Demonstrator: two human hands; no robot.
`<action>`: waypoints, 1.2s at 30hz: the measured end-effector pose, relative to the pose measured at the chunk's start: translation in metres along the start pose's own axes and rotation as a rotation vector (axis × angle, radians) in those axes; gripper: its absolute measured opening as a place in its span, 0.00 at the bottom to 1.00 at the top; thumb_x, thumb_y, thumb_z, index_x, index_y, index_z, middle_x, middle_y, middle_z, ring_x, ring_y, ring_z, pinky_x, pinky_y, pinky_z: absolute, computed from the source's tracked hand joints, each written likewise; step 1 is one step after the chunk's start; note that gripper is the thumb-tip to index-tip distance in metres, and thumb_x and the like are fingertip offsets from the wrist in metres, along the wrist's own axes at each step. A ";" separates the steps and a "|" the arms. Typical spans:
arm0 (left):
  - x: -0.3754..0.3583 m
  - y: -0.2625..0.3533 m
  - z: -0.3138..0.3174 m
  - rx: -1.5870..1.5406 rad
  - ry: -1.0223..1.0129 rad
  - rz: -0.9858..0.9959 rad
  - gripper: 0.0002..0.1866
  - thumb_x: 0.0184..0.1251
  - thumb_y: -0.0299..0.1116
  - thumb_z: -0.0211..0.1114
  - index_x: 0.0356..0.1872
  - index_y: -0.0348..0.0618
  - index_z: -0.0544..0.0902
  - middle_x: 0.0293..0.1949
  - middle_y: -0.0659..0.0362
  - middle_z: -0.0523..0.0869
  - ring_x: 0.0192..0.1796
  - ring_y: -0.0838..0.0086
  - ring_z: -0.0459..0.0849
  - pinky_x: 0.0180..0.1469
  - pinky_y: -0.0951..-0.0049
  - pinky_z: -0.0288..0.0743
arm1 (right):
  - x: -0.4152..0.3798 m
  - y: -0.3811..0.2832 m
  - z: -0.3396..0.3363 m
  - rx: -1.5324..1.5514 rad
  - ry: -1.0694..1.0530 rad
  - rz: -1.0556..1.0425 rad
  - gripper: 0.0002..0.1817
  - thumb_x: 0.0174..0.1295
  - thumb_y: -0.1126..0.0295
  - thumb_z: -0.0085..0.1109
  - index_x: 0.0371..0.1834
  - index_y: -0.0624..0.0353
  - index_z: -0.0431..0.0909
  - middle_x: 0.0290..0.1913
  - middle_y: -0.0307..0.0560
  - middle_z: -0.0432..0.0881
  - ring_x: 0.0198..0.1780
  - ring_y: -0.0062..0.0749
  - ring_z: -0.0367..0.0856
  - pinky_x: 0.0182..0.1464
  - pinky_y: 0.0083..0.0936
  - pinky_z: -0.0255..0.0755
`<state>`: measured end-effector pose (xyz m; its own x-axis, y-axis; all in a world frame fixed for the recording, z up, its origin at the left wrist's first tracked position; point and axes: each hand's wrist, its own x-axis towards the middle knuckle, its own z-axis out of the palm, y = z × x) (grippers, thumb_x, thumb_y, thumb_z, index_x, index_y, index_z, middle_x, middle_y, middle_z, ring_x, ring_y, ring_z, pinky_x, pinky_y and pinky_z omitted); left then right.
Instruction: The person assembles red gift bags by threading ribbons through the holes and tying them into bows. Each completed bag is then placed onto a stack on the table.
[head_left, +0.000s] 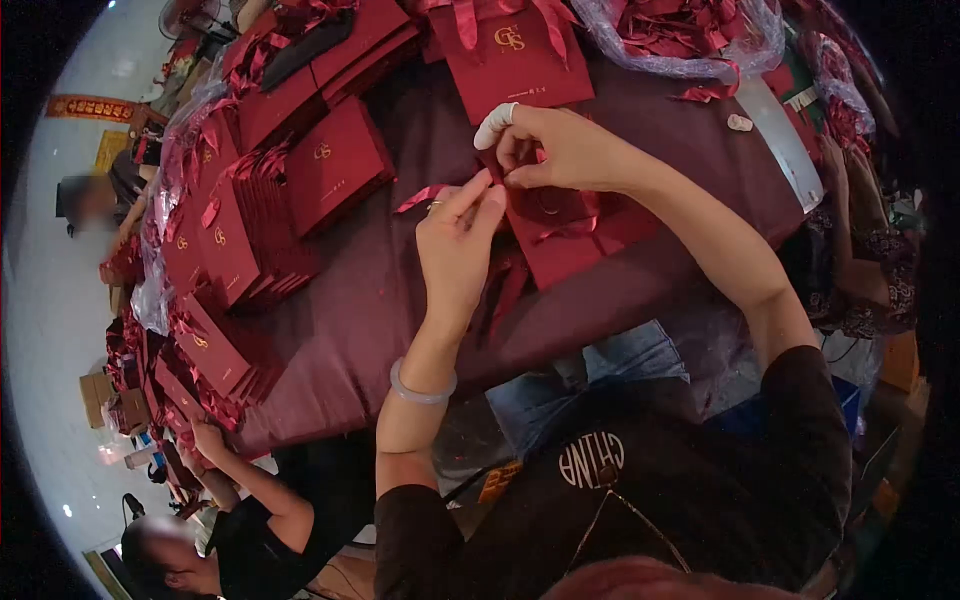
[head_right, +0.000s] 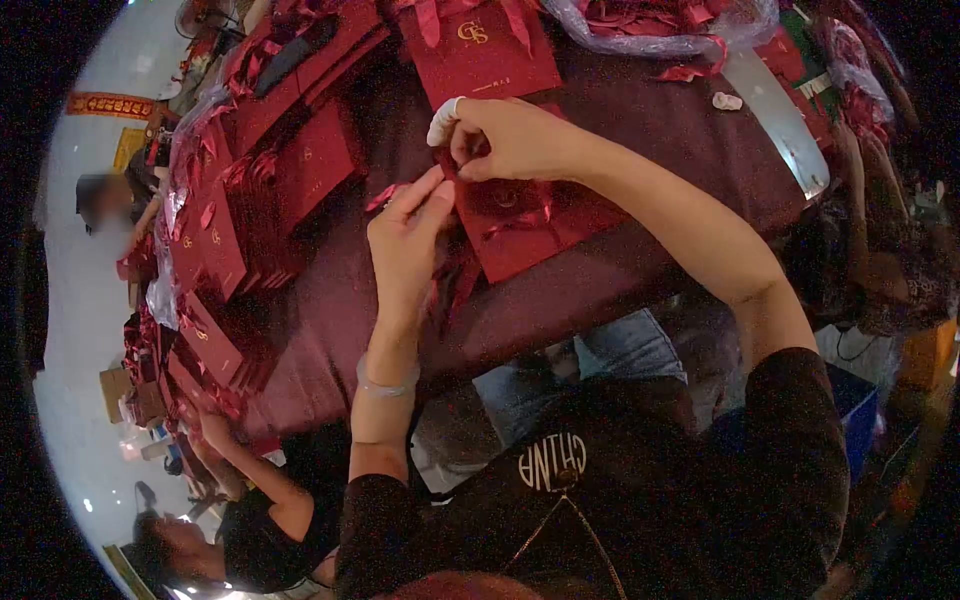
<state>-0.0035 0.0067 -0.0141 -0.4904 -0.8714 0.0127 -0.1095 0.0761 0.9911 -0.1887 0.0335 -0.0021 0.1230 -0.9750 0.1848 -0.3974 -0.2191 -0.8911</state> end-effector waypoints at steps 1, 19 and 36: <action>0.002 0.000 -0.002 0.024 -0.024 0.023 0.17 0.59 0.23 0.62 0.50 0.31 0.76 0.37 0.61 0.78 0.39 0.80 0.78 0.39 0.82 0.75 | 0.000 -0.001 -0.003 -0.001 -0.046 0.032 0.17 0.50 0.73 0.59 0.46 0.59 0.72 0.32 0.41 0.80 0.37 0.27 0.78 0.42 0.24 0.70; 0.013 -0.029 0.013 0.438 0.086 0.195 0.10 0.50 0.25 0.63 0.35 0.33 0.79 0.21 0.57 0.71 0.25 0.71 0.70 0.31 0.73 0.66 | 0.013 0.029 -0.021 0.573 -0.057 0.194 0.18 0.65 0.60 0.42 0.45 0.60 0.76 0.31 0.41 0.79 0.33 0.24 0.76 0.40 0.19 0.68; 0.007 -0.012 0.013 0.573 0.047 0.271 0.13 0.48 0.24 0.64 0.39 0.35 0.79 0.25 0.57 0.73 0.28 0.73 0.73 0.33 0.75 0.69 | 0.013 0.025 -0.014 0.346 -0.330 0.083 0.18 0.52 0.75 0.58 0.46 0.66 0.69 0.28 0.38 0.76 0.34 0.17 0.73 0.40 0.14 0.66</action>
<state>-0.0168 0.0063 -0.0273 -0.5286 -0.8041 0.2719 -0.4388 0.5331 0.7234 -0.2093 0.0146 -0.0160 0.4077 -0.9130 0.0157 -0.0993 -0.0614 -0.9932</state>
